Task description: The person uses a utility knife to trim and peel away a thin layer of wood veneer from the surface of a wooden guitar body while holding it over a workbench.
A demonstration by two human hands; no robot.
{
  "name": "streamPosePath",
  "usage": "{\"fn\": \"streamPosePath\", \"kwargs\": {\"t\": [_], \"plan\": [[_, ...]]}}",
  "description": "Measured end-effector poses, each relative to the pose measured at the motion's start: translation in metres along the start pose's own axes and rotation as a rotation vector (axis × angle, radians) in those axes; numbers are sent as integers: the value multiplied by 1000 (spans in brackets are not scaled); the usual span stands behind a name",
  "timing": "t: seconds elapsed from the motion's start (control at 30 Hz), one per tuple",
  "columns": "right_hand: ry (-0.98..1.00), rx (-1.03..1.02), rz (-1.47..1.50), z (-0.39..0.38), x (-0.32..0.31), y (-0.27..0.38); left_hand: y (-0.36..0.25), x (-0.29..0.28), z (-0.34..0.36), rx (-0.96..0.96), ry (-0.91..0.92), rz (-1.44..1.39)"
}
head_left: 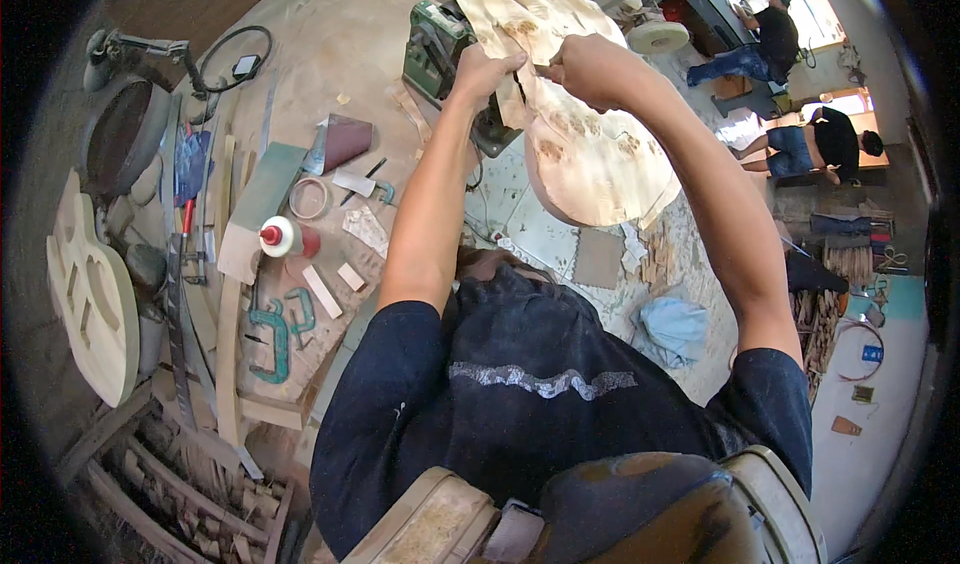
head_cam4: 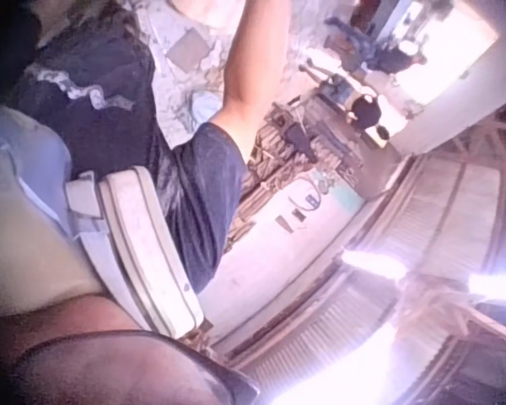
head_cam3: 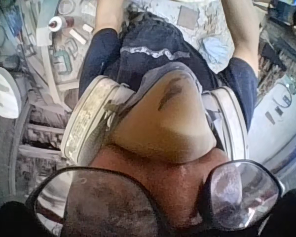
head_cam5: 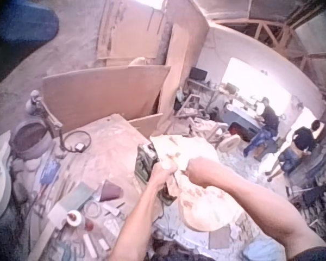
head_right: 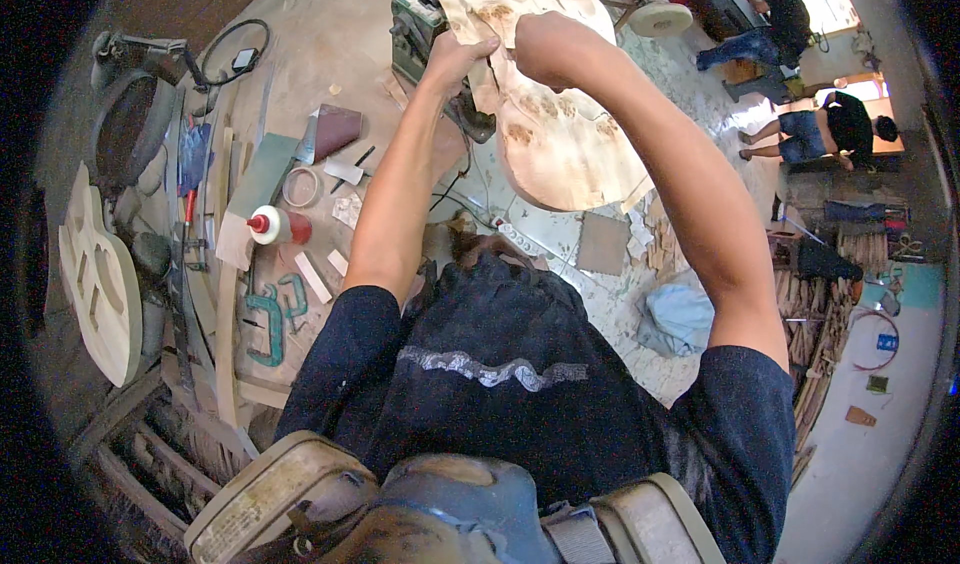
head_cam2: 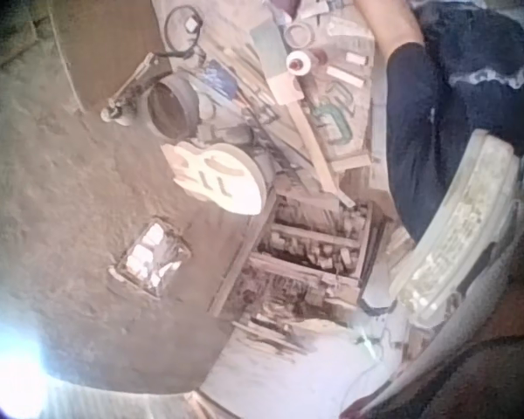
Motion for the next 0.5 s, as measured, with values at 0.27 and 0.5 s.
{"fn": "streamPosePath", "kwargs": {"t": [0.27, 0.5], "plan": [[5, 20, 10, -21, -19, 7, -14, 3, 2, 64, 31, -48], [-24, 26, 78, -28, -37, -15, -16, 1, 11, 116, 16, 80]]}}
Point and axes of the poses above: each hand's wrist, its own z-axis towards the middle knuckle, its own x-axis out of the palm, y = z × x, the point moved 9 cm from there along z, towards the middle knuckle, and after that the axes turned 11 degrees about x, right-handed, at the moved point
